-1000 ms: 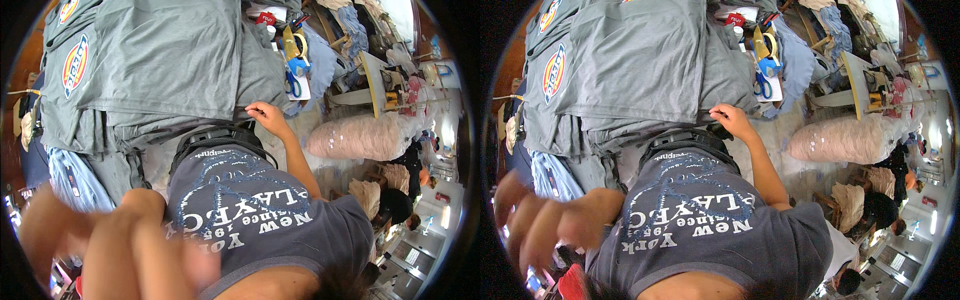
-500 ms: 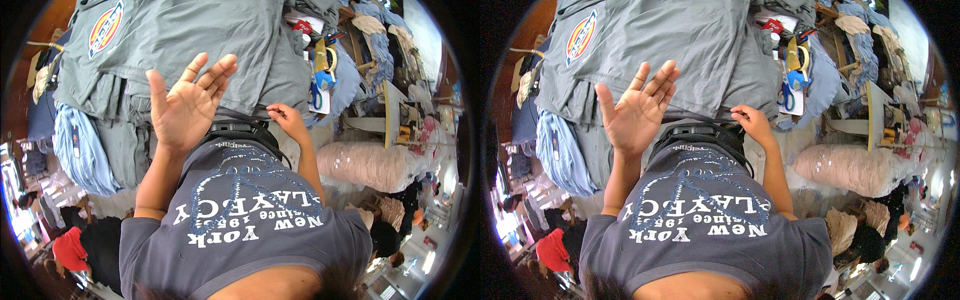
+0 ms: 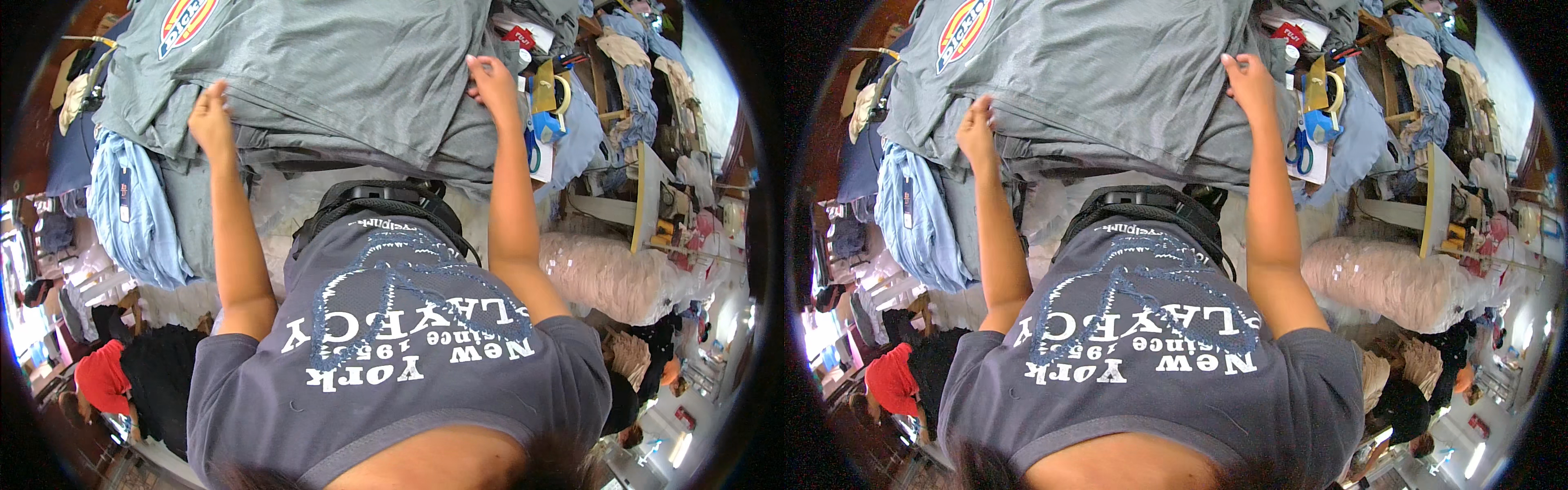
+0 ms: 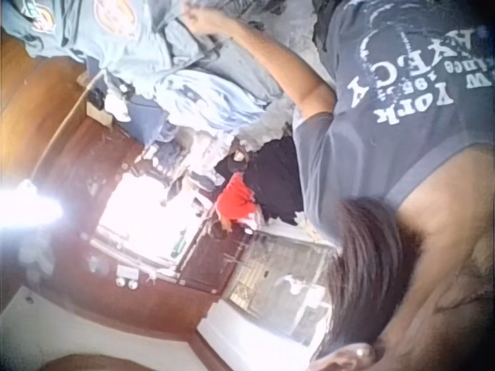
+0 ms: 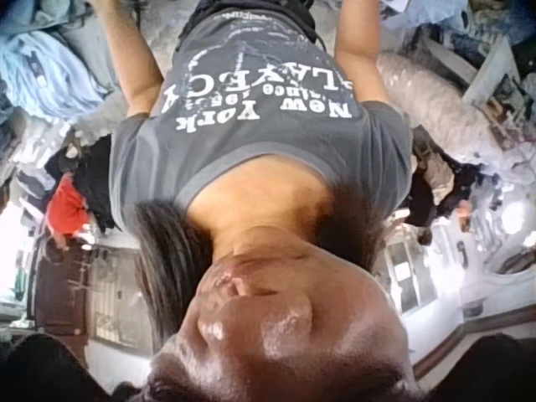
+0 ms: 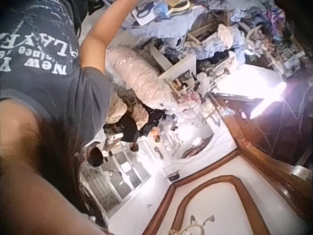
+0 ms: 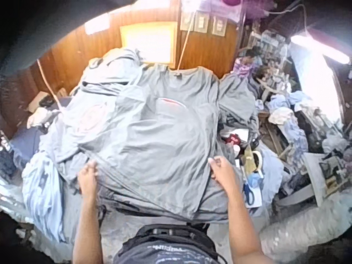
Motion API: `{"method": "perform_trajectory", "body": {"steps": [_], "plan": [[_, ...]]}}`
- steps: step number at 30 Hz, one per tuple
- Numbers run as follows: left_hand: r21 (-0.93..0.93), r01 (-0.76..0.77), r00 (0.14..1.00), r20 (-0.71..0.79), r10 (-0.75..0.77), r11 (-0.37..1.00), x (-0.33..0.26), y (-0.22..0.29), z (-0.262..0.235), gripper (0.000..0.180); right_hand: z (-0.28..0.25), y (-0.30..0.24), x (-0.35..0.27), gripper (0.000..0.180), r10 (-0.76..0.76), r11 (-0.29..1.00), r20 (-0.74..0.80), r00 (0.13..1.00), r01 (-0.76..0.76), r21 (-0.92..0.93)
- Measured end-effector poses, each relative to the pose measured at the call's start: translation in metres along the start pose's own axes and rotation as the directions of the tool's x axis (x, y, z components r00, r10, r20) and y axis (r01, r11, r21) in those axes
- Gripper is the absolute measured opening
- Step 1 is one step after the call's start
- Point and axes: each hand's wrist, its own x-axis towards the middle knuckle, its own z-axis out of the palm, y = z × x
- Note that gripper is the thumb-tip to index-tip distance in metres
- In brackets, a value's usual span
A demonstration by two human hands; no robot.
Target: The person uses shears to cut loose threads from a stack of t-shirts, then lifts, aligns, and folds the t-shirts one by one on a workbench.
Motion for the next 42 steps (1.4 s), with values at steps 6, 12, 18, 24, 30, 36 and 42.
{"method": "perform_trajectory", "body": {"steps": [6, 12, 18, 24, 30, 36, 42], "plan": [[0.45, 0.116, 0.991, 0.002, -0.131, 0.885, 0.09, -0.045, -0.007, 0.045, 0.026, 0.009, 0.023, 0.066, -0.193, 0.967, -0.125, 0.973, 0.167, -0.192], [0.741, 0.084, 0.996, -0.077, -0.04, 0.666, 0.102, -0.055, 0.002, 0.057, 0.011, 0.011, -0.001, 0.057, -0.053, 0.967, 0.003, 0.999, 0.051, 0.25], [0.449, -0.245, 0.967, 0.05, 0.25, 0.859, 0.097, -0.017, 0.005, 0.031, -0.005, 0.006, -0.018, 0.043, -0.049, 0.936, -0.026, 0.998, 0.055, 0.348], [0.345, -0.385, 0.917, 0.04, 0.397, 0.856, 0.131, 0.031, 0.025, 0.026, -0.033, -0.009, -0.028, 0.037, 0.014, 0.844, -0.108, 0.994, 0.046, 0.535], [0.421, -0.405, 0.907, 0.076, 0.413, 0.812, 0.096, 0.004, 0.037, 0.039, -0.055, 0.074, -0.039, 0.023, -0.137, 0.984, -0.262, 0.955, 0.101, -0.148], [0.004, 0.479, 0.653, 0.667, -0.359, 0.878, -0.05, 0.006, 0.057, 0.027, -0.086, 0.137, -0.074, 0.026, -0.258, 0.697, -0.248, 0.934, 0.002, -0.718], [0.028, 0.594, 0.558, 0.705, -0.437, 0.804, -0.113, 0.004, 0.102, 0.04, -0.086, 0.125, -0.07, 0.029, -0.096, 0.747, -0.17, 0.981, -0.041, -0.664]]}}
